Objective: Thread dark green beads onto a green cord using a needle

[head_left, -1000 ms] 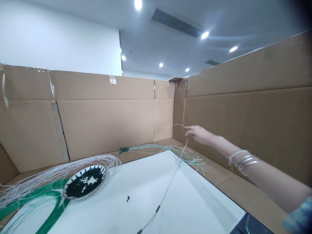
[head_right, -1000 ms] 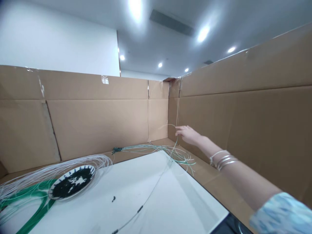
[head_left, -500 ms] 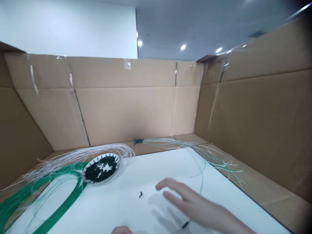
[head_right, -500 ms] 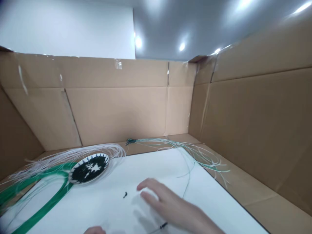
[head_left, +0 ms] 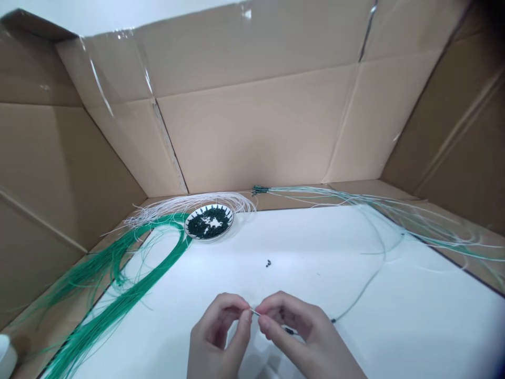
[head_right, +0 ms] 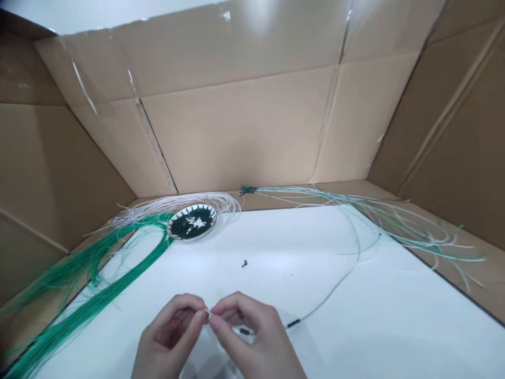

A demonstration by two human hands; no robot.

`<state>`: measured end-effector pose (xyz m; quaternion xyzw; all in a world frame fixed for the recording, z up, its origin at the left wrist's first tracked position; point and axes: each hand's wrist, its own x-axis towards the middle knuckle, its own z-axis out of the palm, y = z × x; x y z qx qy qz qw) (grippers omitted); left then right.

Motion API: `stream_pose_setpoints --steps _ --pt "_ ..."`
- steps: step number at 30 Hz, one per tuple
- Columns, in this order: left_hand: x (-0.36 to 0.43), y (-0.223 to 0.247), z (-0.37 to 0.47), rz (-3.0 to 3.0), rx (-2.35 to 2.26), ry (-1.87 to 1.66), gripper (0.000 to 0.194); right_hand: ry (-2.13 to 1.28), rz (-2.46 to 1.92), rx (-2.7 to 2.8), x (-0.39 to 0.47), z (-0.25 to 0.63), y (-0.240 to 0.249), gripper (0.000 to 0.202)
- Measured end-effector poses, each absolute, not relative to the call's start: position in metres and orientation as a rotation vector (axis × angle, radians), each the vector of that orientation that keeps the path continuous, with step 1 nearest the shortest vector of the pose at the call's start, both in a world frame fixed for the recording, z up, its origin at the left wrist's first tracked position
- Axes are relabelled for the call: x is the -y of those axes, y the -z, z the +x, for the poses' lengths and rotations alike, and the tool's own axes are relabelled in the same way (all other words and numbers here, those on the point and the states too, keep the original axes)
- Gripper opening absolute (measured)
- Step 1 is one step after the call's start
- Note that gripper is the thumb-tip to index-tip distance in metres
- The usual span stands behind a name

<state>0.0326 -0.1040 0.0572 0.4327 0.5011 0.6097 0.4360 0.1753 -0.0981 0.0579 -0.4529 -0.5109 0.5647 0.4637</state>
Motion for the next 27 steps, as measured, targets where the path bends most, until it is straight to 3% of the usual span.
stream_pose_setpoints --steps 7,27 --pt "0.109 -0.059 0.023 1.03 -1.218 -1.551 0.017 -1.424 -1.124 1.166 0.103 0.16 -0.062 0.022" --pt "0.112 -0.065 -0.003 0.899 -0.983 -1.501 0.02 -1.242 -1.188 1.36 0.111 0.137 -0.098 0.01"
